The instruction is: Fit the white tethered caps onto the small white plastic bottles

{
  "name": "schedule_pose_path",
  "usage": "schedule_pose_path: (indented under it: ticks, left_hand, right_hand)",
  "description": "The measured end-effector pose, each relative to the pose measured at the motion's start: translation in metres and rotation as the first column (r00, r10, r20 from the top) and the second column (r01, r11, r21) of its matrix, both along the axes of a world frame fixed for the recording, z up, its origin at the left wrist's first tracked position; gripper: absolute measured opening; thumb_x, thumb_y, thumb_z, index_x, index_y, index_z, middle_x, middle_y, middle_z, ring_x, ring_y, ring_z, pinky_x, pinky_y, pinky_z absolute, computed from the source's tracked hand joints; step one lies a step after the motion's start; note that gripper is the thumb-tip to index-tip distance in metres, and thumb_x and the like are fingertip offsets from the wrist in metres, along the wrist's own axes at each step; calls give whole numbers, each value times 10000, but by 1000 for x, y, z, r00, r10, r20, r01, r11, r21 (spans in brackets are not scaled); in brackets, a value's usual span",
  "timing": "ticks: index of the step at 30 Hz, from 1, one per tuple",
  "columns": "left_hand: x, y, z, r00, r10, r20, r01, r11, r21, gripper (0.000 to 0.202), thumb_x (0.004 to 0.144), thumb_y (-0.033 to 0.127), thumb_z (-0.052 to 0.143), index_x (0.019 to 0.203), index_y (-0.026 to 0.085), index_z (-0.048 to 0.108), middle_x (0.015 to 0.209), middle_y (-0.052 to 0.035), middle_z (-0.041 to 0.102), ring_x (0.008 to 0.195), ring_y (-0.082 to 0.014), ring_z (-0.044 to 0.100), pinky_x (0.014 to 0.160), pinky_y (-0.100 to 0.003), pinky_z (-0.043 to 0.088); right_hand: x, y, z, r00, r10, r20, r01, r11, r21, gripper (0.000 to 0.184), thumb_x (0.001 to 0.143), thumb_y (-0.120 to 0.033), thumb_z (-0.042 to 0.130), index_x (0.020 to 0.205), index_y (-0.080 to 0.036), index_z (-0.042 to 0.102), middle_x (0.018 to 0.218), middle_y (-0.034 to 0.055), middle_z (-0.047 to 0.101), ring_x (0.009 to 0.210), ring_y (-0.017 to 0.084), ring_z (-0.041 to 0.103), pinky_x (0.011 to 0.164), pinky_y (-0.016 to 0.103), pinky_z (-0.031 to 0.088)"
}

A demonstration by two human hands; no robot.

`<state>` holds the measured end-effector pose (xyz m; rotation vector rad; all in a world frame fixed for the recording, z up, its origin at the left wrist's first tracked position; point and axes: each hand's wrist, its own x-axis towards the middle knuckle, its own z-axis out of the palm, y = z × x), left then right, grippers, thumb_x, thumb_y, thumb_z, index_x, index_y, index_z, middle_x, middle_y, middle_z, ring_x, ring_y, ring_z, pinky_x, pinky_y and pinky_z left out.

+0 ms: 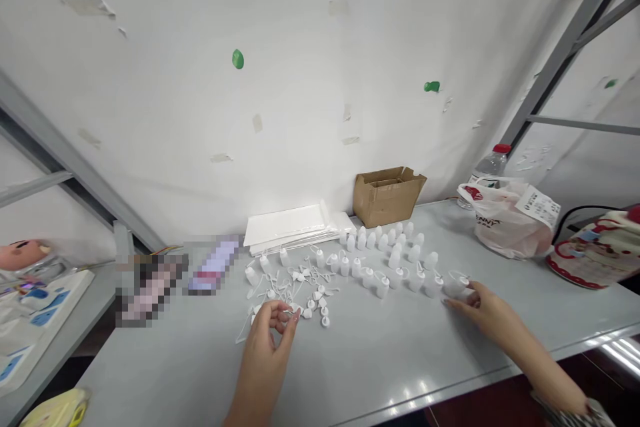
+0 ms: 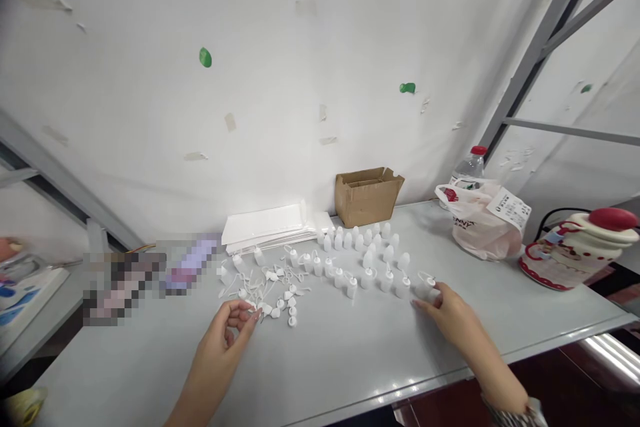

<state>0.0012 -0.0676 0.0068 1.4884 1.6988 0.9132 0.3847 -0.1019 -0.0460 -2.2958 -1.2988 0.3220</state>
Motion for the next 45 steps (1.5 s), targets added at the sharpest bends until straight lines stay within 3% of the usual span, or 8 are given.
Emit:
schedule_pose_path:
  ticks: [4,10,15,19,22,29,38,45]
  left_hand:
    - [-9,3,-8,997,-40,-73,36,998,-48,422,686,582,506,880,208,535,837,-46,583,731,-191,553,634,-318,440]
    - [-12,2,-13,991,-69,-118,61,996,-71,405,712,574,470,870,208,542,864,-57,586,722,-195,550,610,-318,436]
    - [-11,0,-16,987,-96,-126,88,994,-72,397,711,572,466,853,212,554,868,-62,593,695,-195,553,582,-316,431]
    - [-14,1,-17,983,-109,-145,102,993,-59,393,722,567,449,842,209,559,867,-67,595,695,-197,552,590,-323,433]
    - [-14,1,-16,981,-114,-159,105,992,-67,397,729,565,440,857,210,562,868,-71,599,706,-202,553,596,-328,437]
    - [-8,1,-16,981,-131,-145,122,990,-69,382,729,565,445,826,215,562,859,-55,604,705,-189,568,616,-320,457]
    - [-5,1,-20,978,-156,-142,143,985,-98,370,752,549,410,849,213,534,906,-66,582,719,-194,554,662,-345,460]
    - [1,0,-15,973,-173,-151,158,981,-112,367,762,553,390,837,220,524,895,-61,575,722,-191,549,683,-344,455]
  right_hand:
    - [26,-22,20,994,-4,-111,4,1000,0,573,505,-478,589,993,-183,537,602,12,594,510,218,572,537,324,433]
    - [31,6,60,999,38,19,-40,993,109,358,645,-418,500,902,-192,606,688,81,627,573,226,586,550,328,427]
    - [21,36,41,990,16,141,-20,999,26,408,702,-491,486,848,-142,639,689,100,634,659,261,615,627,343,440]
    - [18,39,14,994,15,107,-9,999,-49,455,739,-516,460,858,-120,649,783,137,653,663,248,623,627,324,443]
    - [17,41,8,993,5,115,2,998,-65,416,749,-485,473,859,-123,645,810,145,660,685,250,624,609,311,437]
    - [11,56,25,975,123,186,-107,990,-94,318,718,-394,545,908,-159,643,811,102,630,656,208,595,644,289,431]
    - [19,41,15,983,152,102,-144,986,-87,124,654,-277,605,727,-184,643,739,58,590,701,204,585,715,291,451]
    - [9,33,55,980,192,48,-187,977,-98,192,714,-371,547,605,-212,551,630,39,650,625,204,593,584,284,416]
